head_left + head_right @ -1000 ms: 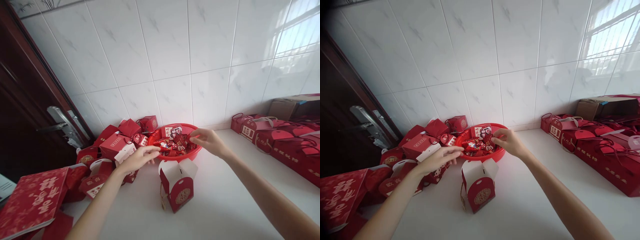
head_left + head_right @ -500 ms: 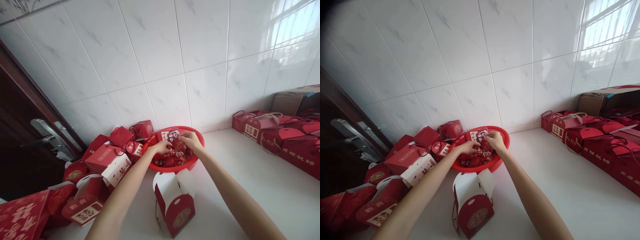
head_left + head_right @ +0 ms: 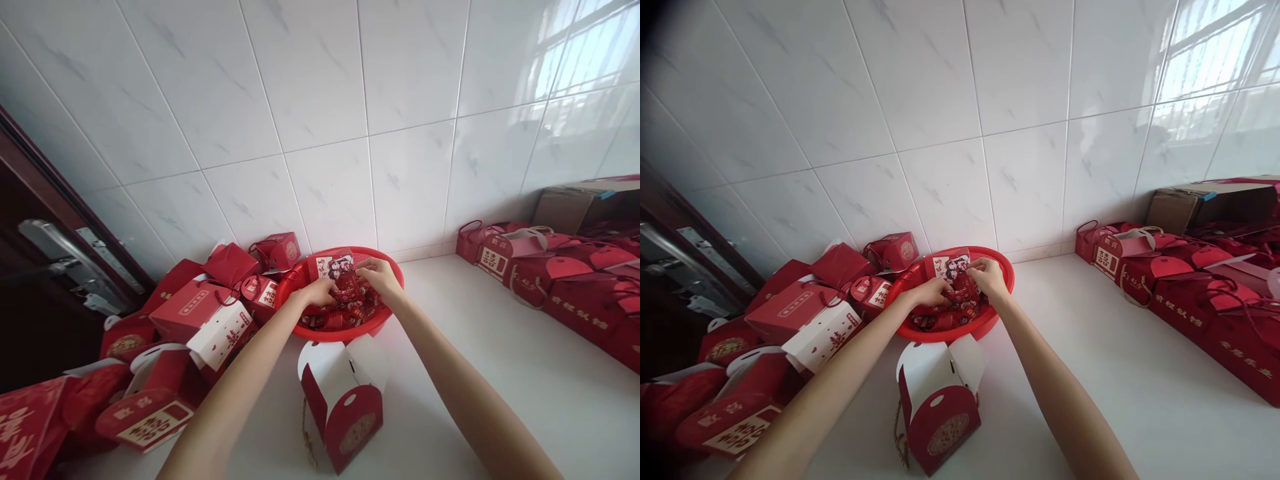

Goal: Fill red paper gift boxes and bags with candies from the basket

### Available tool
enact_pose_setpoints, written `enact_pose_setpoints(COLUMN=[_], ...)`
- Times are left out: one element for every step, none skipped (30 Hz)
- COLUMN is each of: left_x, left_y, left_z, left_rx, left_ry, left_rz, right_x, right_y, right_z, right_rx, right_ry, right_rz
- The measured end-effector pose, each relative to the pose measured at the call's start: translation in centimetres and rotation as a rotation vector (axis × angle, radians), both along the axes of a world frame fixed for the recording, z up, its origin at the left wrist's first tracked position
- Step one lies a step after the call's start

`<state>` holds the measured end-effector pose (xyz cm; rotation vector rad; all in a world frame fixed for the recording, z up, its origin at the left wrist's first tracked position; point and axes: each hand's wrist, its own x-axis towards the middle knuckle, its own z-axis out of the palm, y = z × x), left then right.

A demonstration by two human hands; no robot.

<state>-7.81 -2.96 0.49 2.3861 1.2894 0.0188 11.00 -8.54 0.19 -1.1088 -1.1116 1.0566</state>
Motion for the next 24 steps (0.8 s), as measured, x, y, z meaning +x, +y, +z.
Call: enact_pose_setpoints(left_x=[0.0, -0.1, -0.1, -0.1, -0.1, -0.1, -0.1, 0.0, 0.1, 0.2, 0.3, 0.5, 0.7, 0.9, 1.1, 1.3, 1.5, 1.6, 1.6, 1.6, 1.5, 1.4, 1.3, 1.2], left_y=[0.0, 0.0, 0.1, 0.2, 0.3, 0.5, 0.6, 0.6, 0.6, 0.6, 0.5, 0.3, 0.2, 0.0, -0.1, -0.2, -0.3, -0.3, -0.4, -0.4, -0.3, -0.3, -0.2, -0.1], left_z=[-0.1, -0.2, -0.4, -0.6, -0.7, -0.9, -1.0, -1.1, -1.2, -1.2, -1.2, -1.2, -1.2, -1.2, -1.2, -1.2, -1.2, -1.1, -1.1, -1.0, -0.9, -0.8, -0.7, -0.6], left_rx=[-0.004, -0.009, -0.010, 0.002, 0.026, 0.066, 0.120, 0.181, 0.236, 0.274, 0.293, 0.299, 0.299, 0.299, 0.306, 0.315, 0.321, 0.322, 0.321, 0.318, 0.313, 0.312, 0.320, 0.332], left_ry=[-0.010, -0.008, 0.005, 0.014, 0.015, 0.009, -0.001, -0.007, 0.000, 0.025, 0.063, 0.108, 0.153, 0.191, 0.220, 0.240, 0.252, 0.255, 0.246, 0.228, 0.199, 0.160, 0.112, 0.060], left_rz=[-0.001, -0.003, -0.009, -0.019, -0.031, -0.043, -0.051, -0.055, -0.054, -0.053, -0.056, -0.062, -0.072, -0.092, -0.119, -0.150, -0.181, -0.208, -0.224, -0.227, -0.221, -0.208, -0.188, -0.165], right_x=[0.0, 0.0, 0.0, 0.0, 0.0, 0.0, 0.1, 0.1, 0.1, 0.1, 0.1, 0.1, 0.1, 0.0, 0.0, 0.0, 0.0, 0.0, 0.0, 0.1, 0.1, 0.1, 0.1, 0.1], right_y=[-0.1, -0.1, -0.2, -0.3, -0.3, -0.4, -0.4, -0.5, -0.5, -0.5, -0.5, -0.5, -0.5, -0.4, -0.3, -0.3, -0.2, -0.2, -0.2, -0.2, -0.2, -0.2, -0.2, -0.1], right_z=[0.1, 0.2, 0.3, 0.4, 0.4, 0.5, 0.5, 0.5, 0.6, 0.6, 0.5, 0.5, 0.5, 0.4, 0.4, 0.3, 0.3, 0.3, 0.3, 0.3, 0.4, 0.5, 0.5, 0.5], right_rx=[-0.006, -0.013, -0.020, -0.024, -0.028, -0.031, -0.030, -0.029, -0.029, -0.031, -0.032, -0.035, -0.040, -0.043, -0.045, -0.044, -0.042, -0.040, -0.039, -0.038, -0.038, -0.038, -0.038, -0.036], right_ry=[-0.001, -0.003, -0.004, -0.006, -0.007, -0.008, -0.009, -0.011, -0.015, -0.020, -0.026, -0.030, -0.032, -0.030, -0.024, -0.014, -0.005, 0.005, 0.015, 0.028, 0.042, 0.058, 0.076, 0.093], right_rz=[-0.003, -0.008, -0.012, -0.016, -0.022, -0.028, -0.033, -0.038, -0.042, -0.044, -0.044, -0.044, -0.044, -0.043, -0.043, -0.043, -0.045, -0.053, -0.067, -0.083, -0.100, -0.113, -0.125, -0.134])
